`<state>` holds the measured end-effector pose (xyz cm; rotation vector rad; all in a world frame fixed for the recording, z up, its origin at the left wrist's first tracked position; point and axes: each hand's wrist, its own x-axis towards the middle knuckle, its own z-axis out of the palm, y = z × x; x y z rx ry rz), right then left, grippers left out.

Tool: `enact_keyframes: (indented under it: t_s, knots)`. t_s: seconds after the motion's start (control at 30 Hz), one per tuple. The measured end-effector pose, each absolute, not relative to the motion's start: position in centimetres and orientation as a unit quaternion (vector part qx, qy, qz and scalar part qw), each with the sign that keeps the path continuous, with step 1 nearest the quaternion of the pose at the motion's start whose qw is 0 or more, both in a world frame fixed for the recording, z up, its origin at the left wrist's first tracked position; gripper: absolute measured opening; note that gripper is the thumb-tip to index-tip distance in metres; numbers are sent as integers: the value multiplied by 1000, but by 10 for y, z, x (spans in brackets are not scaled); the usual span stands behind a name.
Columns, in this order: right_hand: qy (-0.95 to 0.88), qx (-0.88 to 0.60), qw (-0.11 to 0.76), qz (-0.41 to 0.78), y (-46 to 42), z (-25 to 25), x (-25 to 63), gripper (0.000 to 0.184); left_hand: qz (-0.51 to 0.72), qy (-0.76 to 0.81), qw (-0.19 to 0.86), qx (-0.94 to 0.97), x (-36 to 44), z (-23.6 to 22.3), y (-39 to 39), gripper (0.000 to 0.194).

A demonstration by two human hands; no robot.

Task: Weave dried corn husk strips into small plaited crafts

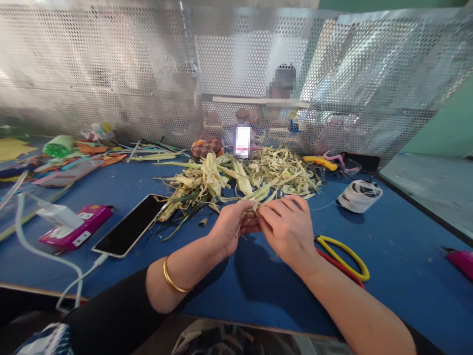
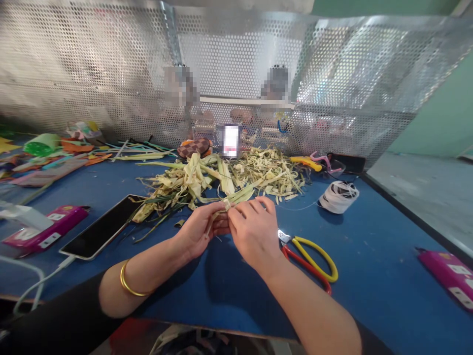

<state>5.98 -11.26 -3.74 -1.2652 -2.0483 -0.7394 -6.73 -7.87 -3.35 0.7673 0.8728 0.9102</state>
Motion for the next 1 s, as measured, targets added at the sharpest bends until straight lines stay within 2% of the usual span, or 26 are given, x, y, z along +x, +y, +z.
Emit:
enact_keyframes:
  t_s: [0.23,0.43,0.63,0.7,0.8,0.9,1.0]
  knots:
    - [-803,-438,295,-276,-113,-40,59,15,432,391,732,353,-69,-40,-76,6]
    - [-860,-334,240,-303,-112,-44,55,24,439,381,745,329,-72,-41,-73,18]
    - [-877,-314,224,-286,-110,-48,51,20,426,372,748,348,-69,-42,-77,3]
    - [-872,-319,252,-273,-111,-49,51,21,417,373,751,352,-68,-41,-78,2]
    - [-822,-383,366,-210,-111,-48,55,16,411,390,751,339,-69,-38,-77,3]
    - [-728,-485,474,-100,-106,-47,62,10,411,387,757,329,-71,-36,-75,13]
    - [-658,-555,506,43,-99,-46,68,9,408,384,758,335,-73,-35,-72,18]
